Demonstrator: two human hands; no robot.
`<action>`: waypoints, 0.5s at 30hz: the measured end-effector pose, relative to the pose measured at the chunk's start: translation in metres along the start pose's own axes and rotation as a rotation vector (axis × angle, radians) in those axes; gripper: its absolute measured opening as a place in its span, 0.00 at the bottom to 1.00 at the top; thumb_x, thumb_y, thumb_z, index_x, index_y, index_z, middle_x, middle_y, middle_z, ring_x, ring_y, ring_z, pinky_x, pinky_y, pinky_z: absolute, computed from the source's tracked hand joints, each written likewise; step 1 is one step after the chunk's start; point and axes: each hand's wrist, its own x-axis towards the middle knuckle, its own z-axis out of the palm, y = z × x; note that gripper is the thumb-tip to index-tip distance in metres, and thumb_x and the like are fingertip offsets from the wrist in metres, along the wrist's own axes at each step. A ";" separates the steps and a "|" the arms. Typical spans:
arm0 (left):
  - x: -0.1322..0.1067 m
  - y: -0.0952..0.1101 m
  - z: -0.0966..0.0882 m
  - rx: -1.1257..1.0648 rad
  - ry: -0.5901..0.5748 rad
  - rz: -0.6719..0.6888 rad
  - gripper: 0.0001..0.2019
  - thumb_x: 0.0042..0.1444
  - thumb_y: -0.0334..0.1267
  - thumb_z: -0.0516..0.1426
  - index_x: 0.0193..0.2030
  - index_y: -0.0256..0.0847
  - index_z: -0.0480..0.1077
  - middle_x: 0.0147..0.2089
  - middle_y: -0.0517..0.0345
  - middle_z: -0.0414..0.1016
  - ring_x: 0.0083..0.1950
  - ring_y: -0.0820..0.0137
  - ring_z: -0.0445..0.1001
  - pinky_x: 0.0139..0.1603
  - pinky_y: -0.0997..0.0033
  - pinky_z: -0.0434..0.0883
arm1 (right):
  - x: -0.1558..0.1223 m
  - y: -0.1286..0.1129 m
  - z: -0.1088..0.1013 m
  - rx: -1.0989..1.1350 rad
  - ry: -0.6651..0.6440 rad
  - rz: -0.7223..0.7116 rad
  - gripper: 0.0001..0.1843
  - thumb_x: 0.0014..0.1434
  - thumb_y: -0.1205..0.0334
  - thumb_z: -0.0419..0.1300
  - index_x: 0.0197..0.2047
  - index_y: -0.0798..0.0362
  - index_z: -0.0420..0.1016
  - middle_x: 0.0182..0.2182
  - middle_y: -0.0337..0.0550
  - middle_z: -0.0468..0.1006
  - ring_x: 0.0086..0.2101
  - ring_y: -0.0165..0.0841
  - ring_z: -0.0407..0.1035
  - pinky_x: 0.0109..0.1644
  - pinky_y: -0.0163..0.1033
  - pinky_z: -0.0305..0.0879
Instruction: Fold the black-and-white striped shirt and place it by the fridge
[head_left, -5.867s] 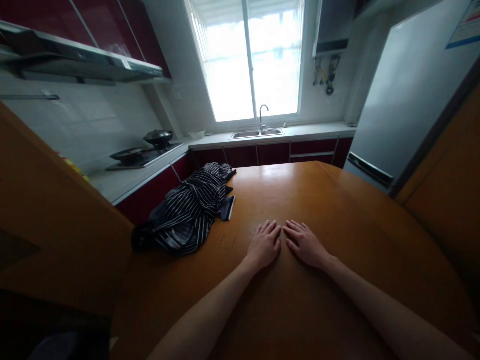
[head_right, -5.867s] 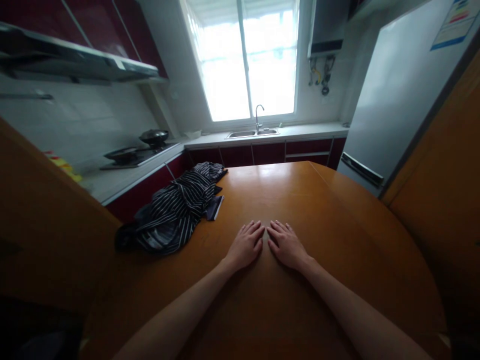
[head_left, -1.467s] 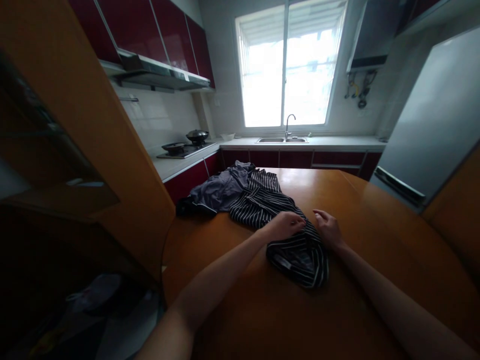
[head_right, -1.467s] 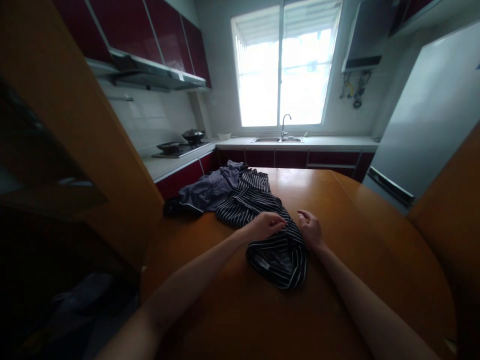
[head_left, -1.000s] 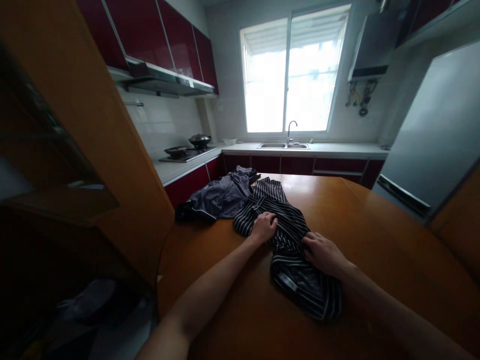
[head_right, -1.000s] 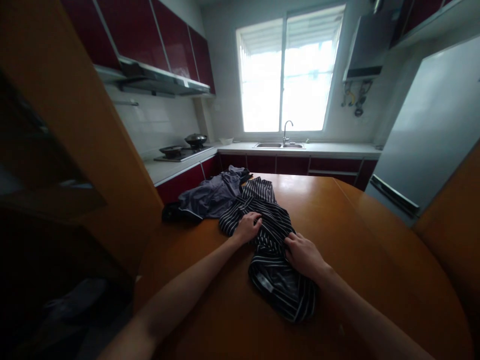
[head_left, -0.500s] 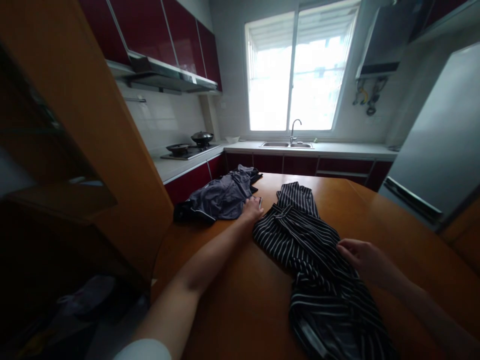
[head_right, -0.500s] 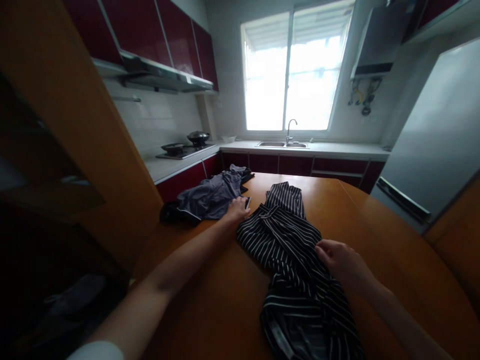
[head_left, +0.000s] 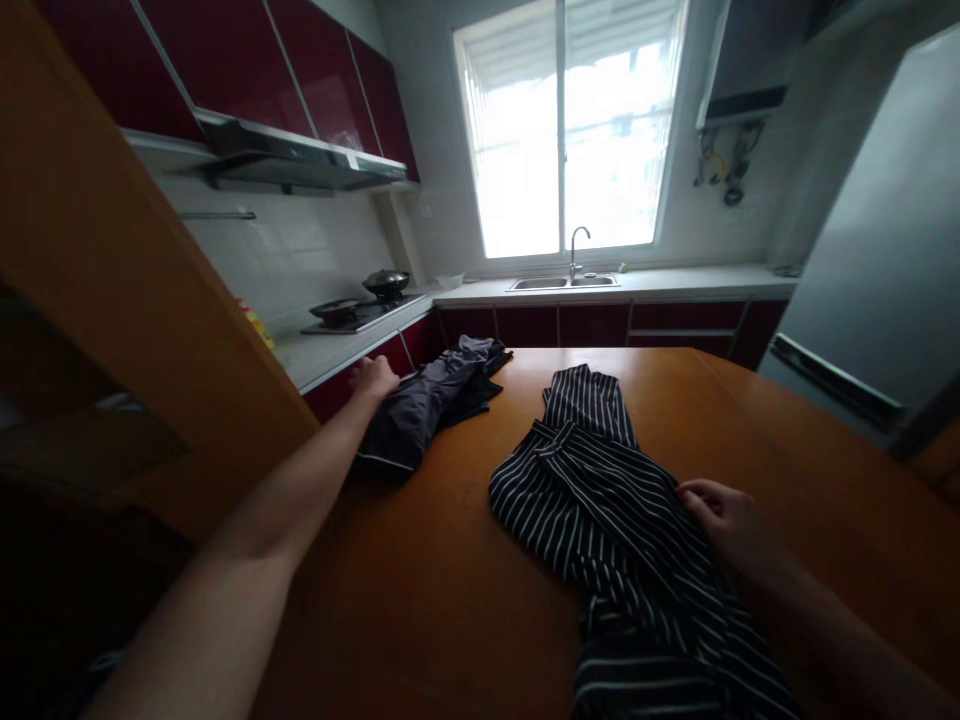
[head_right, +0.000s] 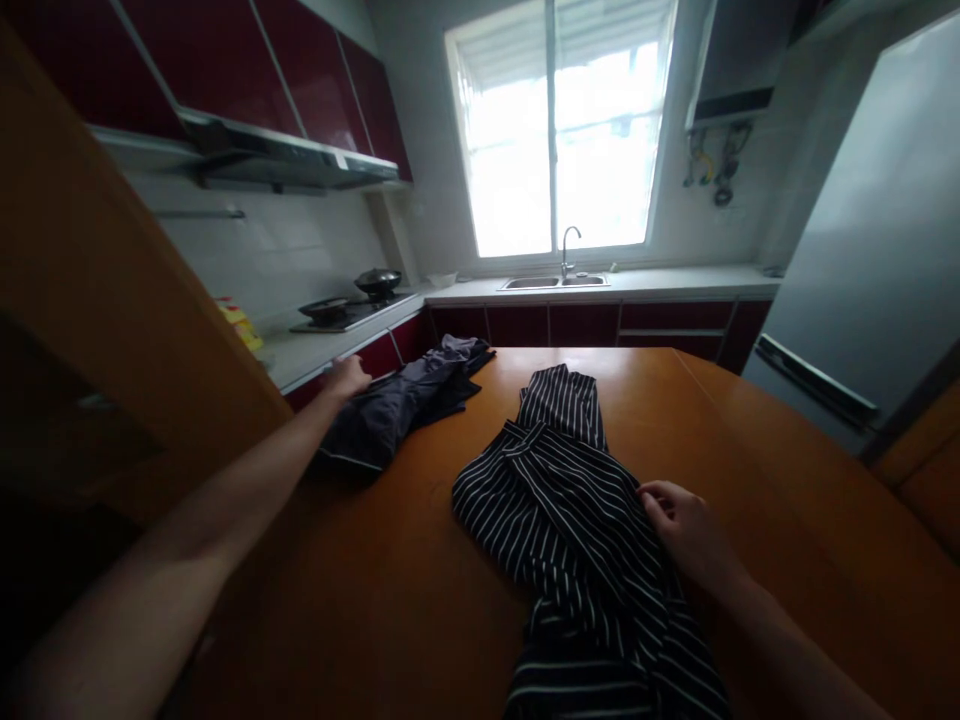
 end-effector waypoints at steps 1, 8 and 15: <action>-0.004 -0.002 0.002 0.025 0.040 0.009 0.20 0.61 0.36 0.60 0.57 0.26 0.68 0.58 0.37 0.70 0.61 0.49 0.67 0.60 0.49 0.66 | 0.001 0.000 0.001 -0.001 0.010 0.006 0.18 0.60 0.49 0.54 0.41 0.49 0.80 0.41 0.49 0.83 0.40 0.43 0.78 0.45 0.46 0.73; -0.144 0.054 0.084 -0.188 -0.196 0.499 0.19 0.63 0.36 0.55 0.60 0.41 0.70 0.59 0.51 0.73 0.61 0.62 0.71 0.66 0.67 0.64 | 0.000 0.001 0.009 -0.024 0.030 0.027 0.18 0.62 0.53 0.54 0.48 0.51 0.77 0.44 0.49 0.82 0.42 0.41 0.76 0.48 0.45 0.72; -0.226 0.074 0.113 -0.402 -0.349 0.553 0.19 0.62 0.37 0.58 0.60 0.45 0.70 0.59 0.53 0.72 0.61 0.62 0.71 0.66 0.64 0.66 | -0.007 -0.009 0.015 -0.158 0.129 -0.163 0.15 0.63 0.53 0.54 0.45 0.50 0.78 0.47 0.50 0.77 0.48 0.43 0.71 0.55 0.48 0.68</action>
